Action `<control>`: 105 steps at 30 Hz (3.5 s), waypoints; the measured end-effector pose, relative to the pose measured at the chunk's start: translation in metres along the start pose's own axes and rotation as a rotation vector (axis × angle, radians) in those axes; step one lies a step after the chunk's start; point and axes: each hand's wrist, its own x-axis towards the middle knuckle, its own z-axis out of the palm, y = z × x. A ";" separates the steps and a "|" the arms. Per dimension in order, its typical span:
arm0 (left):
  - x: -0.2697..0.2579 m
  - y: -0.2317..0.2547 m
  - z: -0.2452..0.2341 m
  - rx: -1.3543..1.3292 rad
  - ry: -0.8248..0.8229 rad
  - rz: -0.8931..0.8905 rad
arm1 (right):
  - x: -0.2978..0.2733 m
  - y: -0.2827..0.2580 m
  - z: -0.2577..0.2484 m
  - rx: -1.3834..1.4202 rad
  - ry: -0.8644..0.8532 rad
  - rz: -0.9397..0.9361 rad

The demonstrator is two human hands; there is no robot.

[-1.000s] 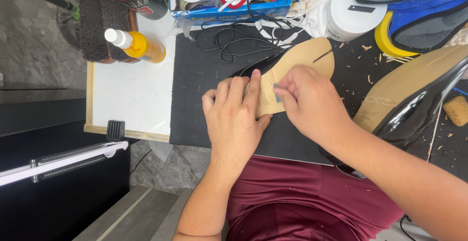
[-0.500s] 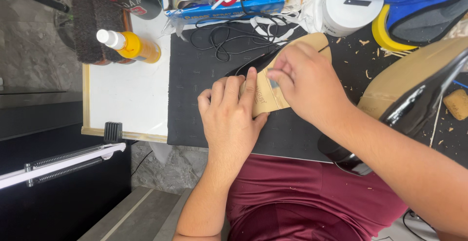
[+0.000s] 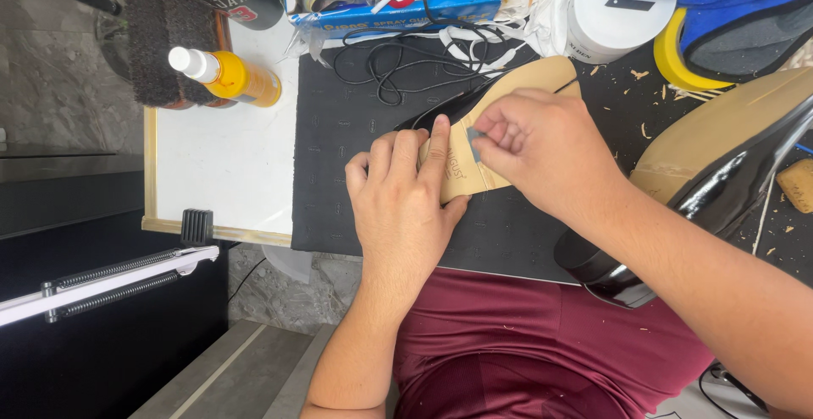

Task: The person uses a small blade to scrape and remove material from the sole of a black high-heeled shoe, then smooths the area with a sanding block. The person repeats this process on a second shoe, scraping and sanding the sole before placing both shoes on the work surface.

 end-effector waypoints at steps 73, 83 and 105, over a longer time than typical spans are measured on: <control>0.000 0.001 0.004 -0.046 0.010 -0.010 | -0.020 0.005 0.023 -0.040 0.104 0.031; 0.000 0.001 0.005 -0.044 -0.003 -0.023 | -0.026 0.006 0.023 -0.049 0.110 0.003; 0.006 -0.001 0.002 -0.024 0.005 -0.019 | -0.013 0.012 0.027 -0.174 0.163 -0.139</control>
